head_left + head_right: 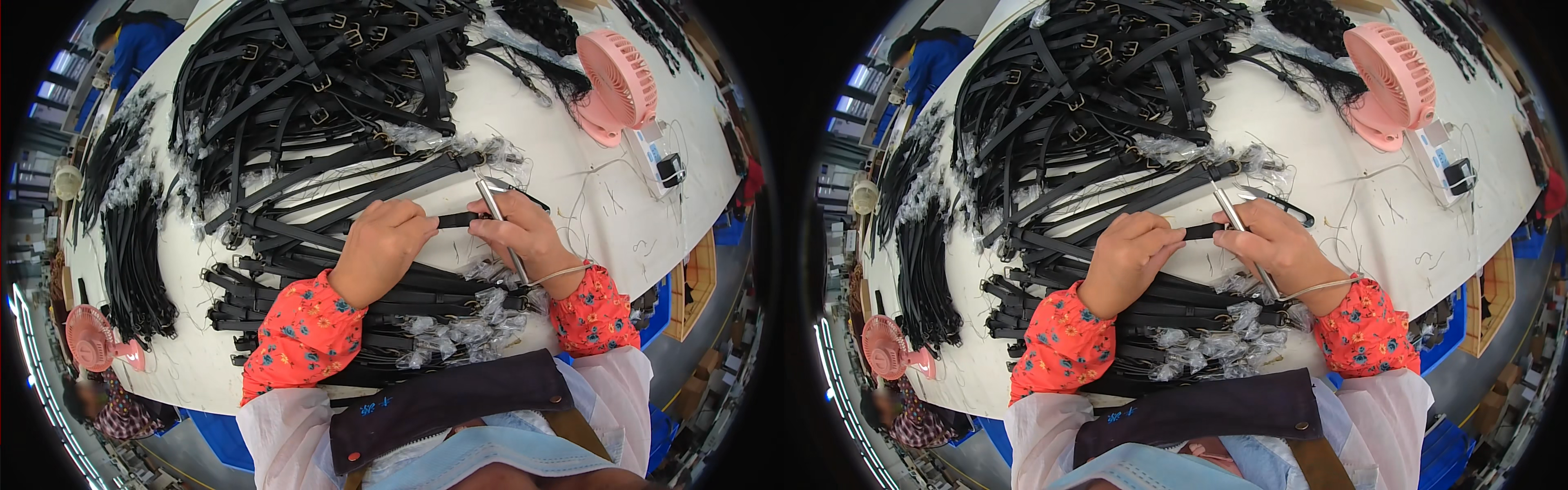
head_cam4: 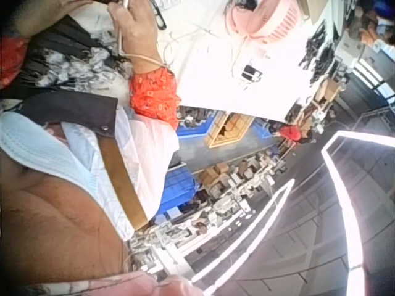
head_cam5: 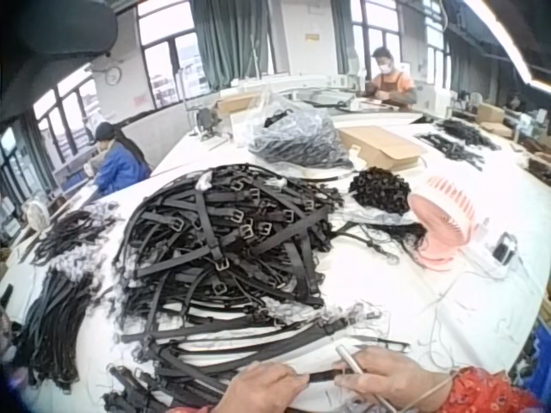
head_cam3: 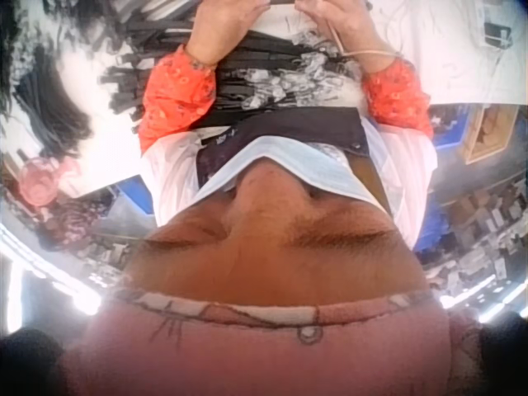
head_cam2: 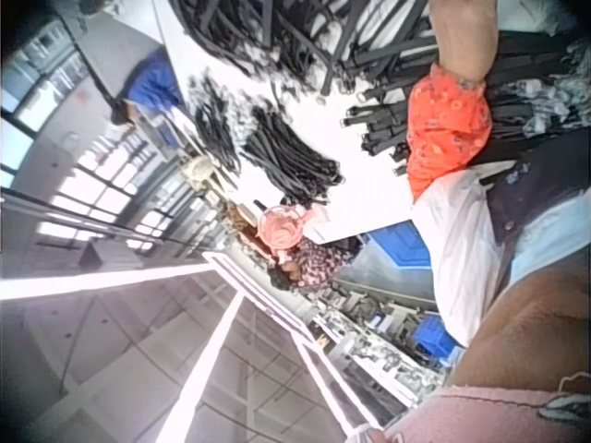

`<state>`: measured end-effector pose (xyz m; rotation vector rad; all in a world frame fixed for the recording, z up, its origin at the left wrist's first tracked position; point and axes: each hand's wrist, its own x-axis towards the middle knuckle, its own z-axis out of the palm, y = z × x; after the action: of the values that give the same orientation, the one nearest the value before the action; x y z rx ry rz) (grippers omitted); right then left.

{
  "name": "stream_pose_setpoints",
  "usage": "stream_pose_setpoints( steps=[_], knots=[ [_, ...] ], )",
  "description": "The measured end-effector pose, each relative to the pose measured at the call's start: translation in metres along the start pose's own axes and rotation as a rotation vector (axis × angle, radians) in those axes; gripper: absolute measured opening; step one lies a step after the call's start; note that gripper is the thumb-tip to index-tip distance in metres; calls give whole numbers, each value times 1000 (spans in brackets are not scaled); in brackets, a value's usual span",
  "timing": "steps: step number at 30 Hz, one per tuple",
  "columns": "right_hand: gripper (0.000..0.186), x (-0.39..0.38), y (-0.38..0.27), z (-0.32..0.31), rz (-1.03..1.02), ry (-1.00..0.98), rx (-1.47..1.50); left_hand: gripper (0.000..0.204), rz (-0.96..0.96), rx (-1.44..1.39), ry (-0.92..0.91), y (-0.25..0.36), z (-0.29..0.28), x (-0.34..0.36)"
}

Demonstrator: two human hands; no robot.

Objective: The person sits at a workbench and uses a metal tool to stitch or secure the ends of black straps. They handle the straps one at a time, pulling a thread through the material and tightening it with the tool. The workspace is cluttered with piles of similar straps and loose threads.

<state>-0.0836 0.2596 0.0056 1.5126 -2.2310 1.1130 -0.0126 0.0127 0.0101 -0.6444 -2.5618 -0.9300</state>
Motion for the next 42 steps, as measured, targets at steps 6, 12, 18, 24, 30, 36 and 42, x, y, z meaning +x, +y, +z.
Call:
stream_pose_setpoints(
  steps=[6,12,18,24,30,36,42],
  knots=[
    [37,4,-2,-2,-22,-35,-2,7,-182,-334,-61,-7,1,0],
    [35,2,-2,-1,5,-9,20,3,-426,-621,-180,-7,-9,5],
    [31,0,-4,1,52,-85,96,11,-514,-1297,-141,-3,3,0],
    [32,6,-7,-5,-80,-154,-1,13,-627,-1189,-158,-6,4,-2],
    [34,6,-8,-10,-71,-170,-22,8,-682,-1127,155,-20,-3,-7],
    [34,-3,0,-15,109,-120,58,22,-564,-398,636,-59,-28,-1],
    [33,-7,4,-7,77,-54,118,26,-339,-436,124,-17,-18,10]
  ],
)
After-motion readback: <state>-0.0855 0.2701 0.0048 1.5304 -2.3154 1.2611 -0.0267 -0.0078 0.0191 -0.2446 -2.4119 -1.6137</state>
